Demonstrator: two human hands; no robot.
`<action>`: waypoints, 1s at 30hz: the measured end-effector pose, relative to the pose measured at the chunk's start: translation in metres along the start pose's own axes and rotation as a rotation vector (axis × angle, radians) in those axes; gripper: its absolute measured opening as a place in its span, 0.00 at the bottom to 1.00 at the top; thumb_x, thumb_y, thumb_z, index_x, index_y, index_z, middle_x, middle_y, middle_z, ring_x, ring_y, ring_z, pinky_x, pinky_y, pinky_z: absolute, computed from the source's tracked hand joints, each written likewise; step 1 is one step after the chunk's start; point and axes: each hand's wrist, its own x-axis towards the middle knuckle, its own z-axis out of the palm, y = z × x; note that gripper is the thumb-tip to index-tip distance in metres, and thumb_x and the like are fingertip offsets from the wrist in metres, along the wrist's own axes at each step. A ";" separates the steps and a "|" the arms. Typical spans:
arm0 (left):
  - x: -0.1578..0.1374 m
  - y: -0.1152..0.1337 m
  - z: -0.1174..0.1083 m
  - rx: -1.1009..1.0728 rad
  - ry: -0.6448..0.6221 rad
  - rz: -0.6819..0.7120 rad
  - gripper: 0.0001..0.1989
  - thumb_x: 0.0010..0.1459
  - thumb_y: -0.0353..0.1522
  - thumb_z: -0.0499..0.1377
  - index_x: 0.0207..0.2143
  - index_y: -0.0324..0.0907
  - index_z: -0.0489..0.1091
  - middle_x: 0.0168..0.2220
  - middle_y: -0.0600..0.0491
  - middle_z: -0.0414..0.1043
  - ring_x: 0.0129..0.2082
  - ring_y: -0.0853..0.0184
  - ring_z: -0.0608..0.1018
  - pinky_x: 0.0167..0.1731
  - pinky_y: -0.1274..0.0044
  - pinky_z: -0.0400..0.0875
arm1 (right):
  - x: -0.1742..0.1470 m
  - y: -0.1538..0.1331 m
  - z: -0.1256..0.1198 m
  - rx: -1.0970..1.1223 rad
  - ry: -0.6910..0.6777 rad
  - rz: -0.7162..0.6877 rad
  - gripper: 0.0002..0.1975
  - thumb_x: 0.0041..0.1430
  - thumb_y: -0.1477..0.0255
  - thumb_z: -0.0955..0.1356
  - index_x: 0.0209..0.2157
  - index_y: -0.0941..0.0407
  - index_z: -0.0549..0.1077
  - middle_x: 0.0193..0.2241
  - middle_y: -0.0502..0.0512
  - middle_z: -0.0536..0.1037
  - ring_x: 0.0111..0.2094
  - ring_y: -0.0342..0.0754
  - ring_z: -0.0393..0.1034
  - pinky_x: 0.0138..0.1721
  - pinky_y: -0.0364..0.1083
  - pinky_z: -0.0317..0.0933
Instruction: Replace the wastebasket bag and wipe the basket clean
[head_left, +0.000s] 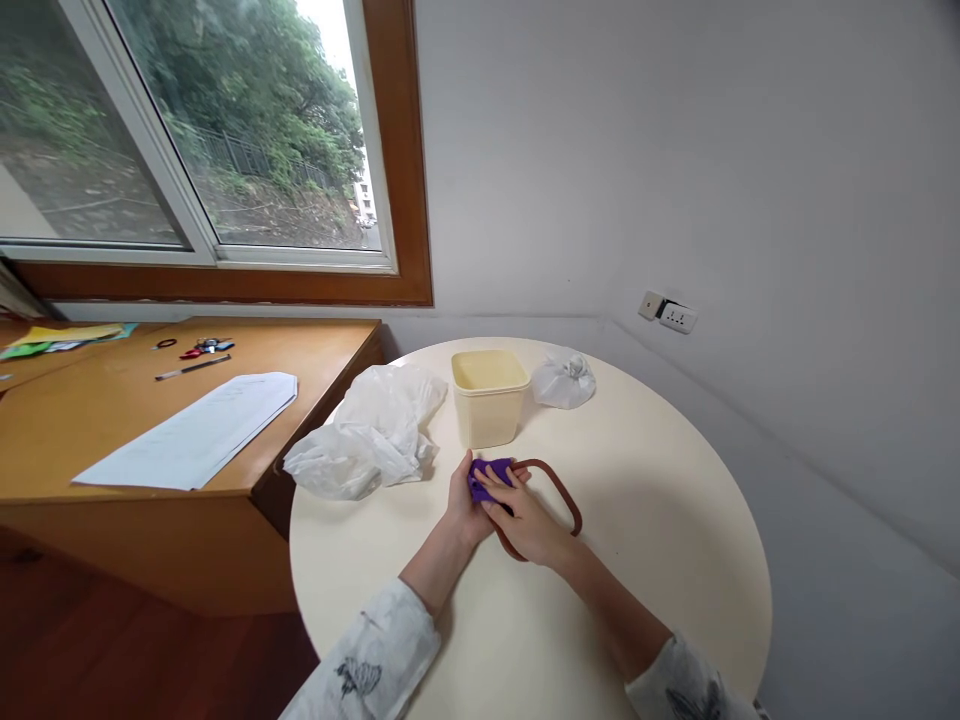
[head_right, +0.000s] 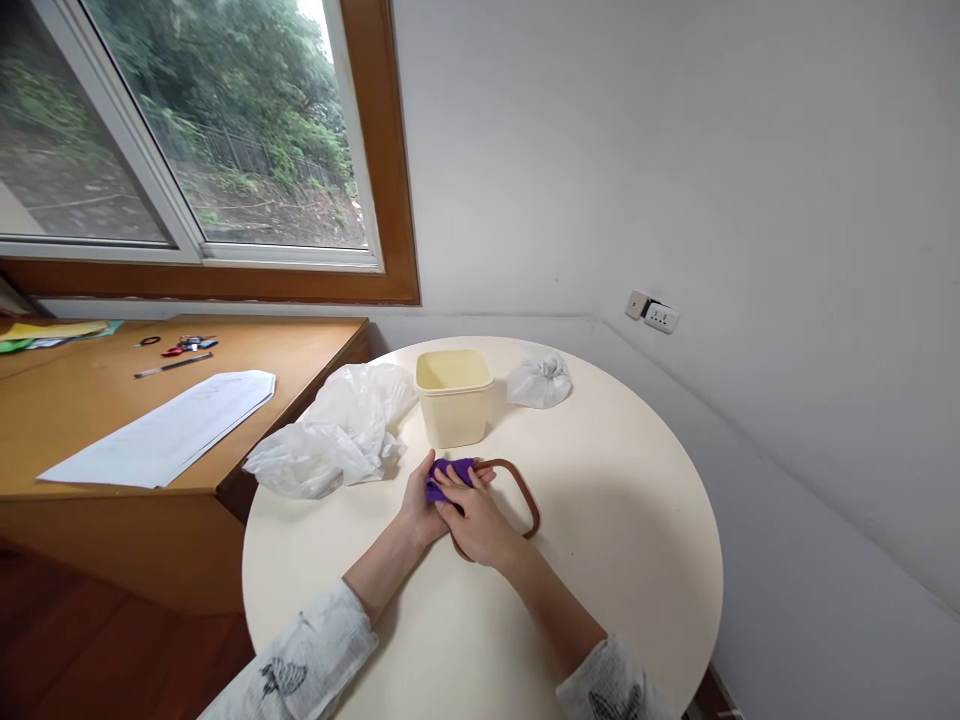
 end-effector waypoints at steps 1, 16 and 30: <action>0.001 0.001 -0.001 -0.006 0.002 0.004 0.26 0.54 0.46 0.50 0.41 0.30 0.67 0.38 0.38 0.74 0.42 0.53 0.75 0.45 0.63 0.66 | -0.003 -0.001 -0.002 0.001 -0.026 -0.024 0.22 0.61 0.69 0.57 0.57 0.49 0.58 0.59 0.48 0.56 0.63 0.52 0.37 0.60 0.60 0.38; 0.006 -0.008 0.004 0.219 0.112 0.033 0.11 0.57 0.29 0.53 0.42 0.34 0.67 0.47 0.40 0.71 0.49 0.61 0.72 0.46 0.75 0.69 | -0.047 -0.010 -0.032 -0.099 -0.262 -0.185 0.20 0.61 0.74 0.57 0.55 0.51 0.63 0.57 0.50 0.61 0.60 0.48 0.51 0.62 0.57 0.23; 0.014 -0.005 -0.002 0.248 0.087 0.122 0.12 0.58 0.29 0.52 0.44 0.31 0.67 0.51 0.36 0.67 0.49 0.58 0.72 0.49 0.73 0.68 | -0.075 0.025 -0.029 -0.183 0.131 -0.087 0.13 0.52 0.77 0.58 0.22 0.56 0.71 0.33 0.53 0.77 0.39 0.47 0.67 0.45 0.50 0.55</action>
